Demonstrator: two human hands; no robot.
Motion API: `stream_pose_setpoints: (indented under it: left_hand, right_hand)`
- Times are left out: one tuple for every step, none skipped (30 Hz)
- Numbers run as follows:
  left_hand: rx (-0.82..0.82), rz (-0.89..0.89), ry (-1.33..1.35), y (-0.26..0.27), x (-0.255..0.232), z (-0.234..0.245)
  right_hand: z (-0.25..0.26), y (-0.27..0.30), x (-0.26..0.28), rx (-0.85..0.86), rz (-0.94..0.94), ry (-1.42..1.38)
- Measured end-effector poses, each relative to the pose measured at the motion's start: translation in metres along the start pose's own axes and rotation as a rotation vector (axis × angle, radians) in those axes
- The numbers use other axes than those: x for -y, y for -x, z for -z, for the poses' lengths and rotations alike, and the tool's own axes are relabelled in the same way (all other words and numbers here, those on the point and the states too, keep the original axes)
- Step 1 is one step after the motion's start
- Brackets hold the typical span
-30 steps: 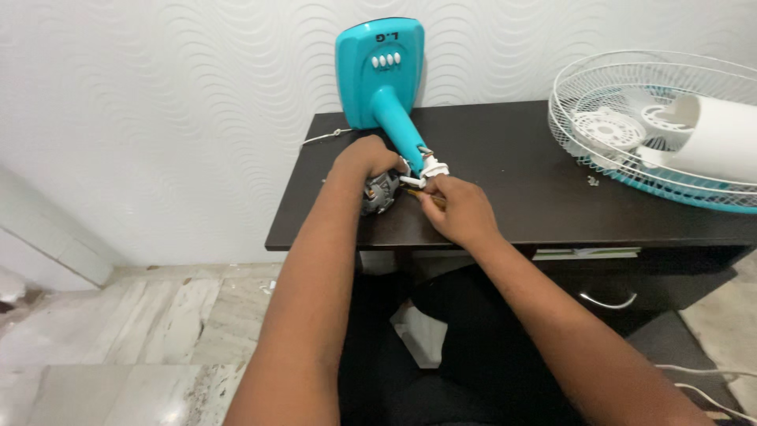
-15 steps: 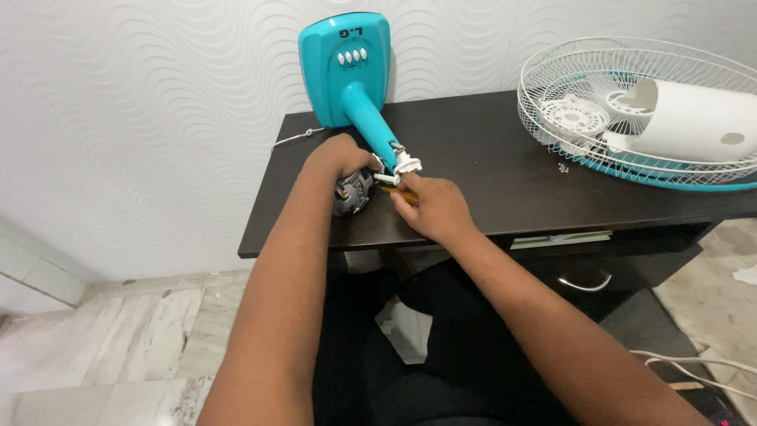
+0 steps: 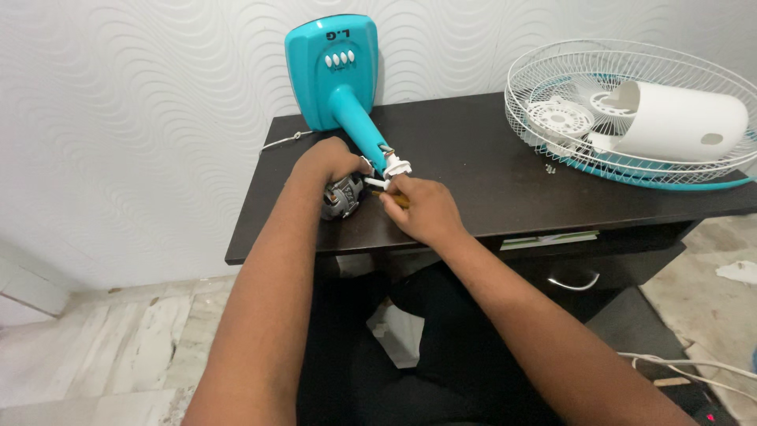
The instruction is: The person uses a screwdriver to adjust components on a disassembled fan motor placed on a table. They repeatedly tighten and loosen screws on the motor housing while seated on the floor.
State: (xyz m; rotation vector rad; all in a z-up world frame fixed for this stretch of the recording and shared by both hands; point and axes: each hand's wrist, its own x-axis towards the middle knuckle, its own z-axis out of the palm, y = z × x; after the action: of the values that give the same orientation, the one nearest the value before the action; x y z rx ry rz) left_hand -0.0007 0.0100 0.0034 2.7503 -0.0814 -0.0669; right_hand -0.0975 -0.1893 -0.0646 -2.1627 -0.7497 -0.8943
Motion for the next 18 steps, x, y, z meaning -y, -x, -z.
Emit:
stream_pose_setpoints:
  left_hand:
    - [-0.006, -0.003, 0.001, 0.0002, 0.0001, -0.0009]
    - [-0.013, -0.005, 0.001, -0.0003, -0.0006, -0.0011]
    - [0.001, 0.000, 0.005, 0.0009, 0.0002, -0.0026]
    - [0.014, 0.005, 0.008, 0.0013, -0.0003, -0.0041]
    - [0.019, 0.012, 0.008, 0.0006, 0.0004, -0.0017]
    - [0.010, 0.003, -0.001, 0.0000, 0.0003, -0.0006]
    - [0.005, -0.006, -0.010, 0.0000, 0.0000, -0.0010]
    - [-0.001, -0.014, -0.020, -0.0002, 0.0004, -0.0006]
    - [0.001, -0.005, -0.016, -0.0002, 0.0003, -0.0024]
    - [0.002, 0.003, -0.013, -0.0005, 0.0006, -0.0035]
    - [-0.005, 0.010, -0.009, -0.0025, 0.0003, -0.0024]
    - [-0.002, 0.011, -0.003, -0.0032, 0.0001, -0.0031]
    - [-0.002, 0.012, 0.004, -0.0034, 0.0004, -0.0031]
    - [-0.003, 0.014, 0.011, -0.0035, 0.0006, -0.0033]
    - [-0.004, 0.008, 0.016, -0.0027, 0.0018, -0.0046]
    - [-0.006, 0.003, 0.021, -0.0019, 0.0030, -0.0062]
    - [-0.015, -0.010, 0.026, -0.0050, 0.0014, -0.0038]
    - [-0.020, -0.017, 0.021, -0.0053, 0.0018, -0.0037]
  right_hand:
    - [0.0007, -0.0004, -0.0001, -0.014, 0.013, 0.001]
    - [0.0011, -0.0010, 0.0000, -0.027, 0.026, 0.002]
    - [0.0007, 0.0003, 0.0007, -0.035, 0.038, -0.003]
    - [0.0016, 0.0021, 0.0006, 0.032, -0.048, 0.012]
    - [0.0005, 0.0006, 0.0004, 0.094, -0.127, 0.024]
    - [-0.0005, -0.0013, 0.0001, 0.157, -0.207, 0.035]
    - [-0.0017, -0.0020, 0.0001, 0.145, -0.188, 0.052]
    - [-0.0025, -0.0027, -0.0003, 0.133, -0.169, 0.069]
    - [-0.0019, -0.0005, -0.0010, 0.125, -0.155, 0.088]
    - [-0.0015, 0.0023, -0.0013, 0.101, -0.132, 0.061]
    - [-0.0009, 0.0016, -0.0026, 0.072, -0.104, 0.037]
    - [-0.0003, 0.0009, -0.0030, 0.043, -0.075, 0.012]
    - [0.0002, 0.0004, -0.0023, 0.035, -0.080, 0.008]
    - [0.0013, 0.0001, -0.0013, 0.026, -0.086, 0.004]
    - [0.0010, 0.0007, 0.0004, 0.018, -0.092, -0.001]
    - [0.0004, 0.0022, 0.0024, 0.049, -0.148, 0.026]
    - [0.0009, 0.0000, 0.0023, 0.072, -0.198, 0.057]
    - [0.0005, -0.0017, 0.0025, 0.095, -0.248, 0.088]
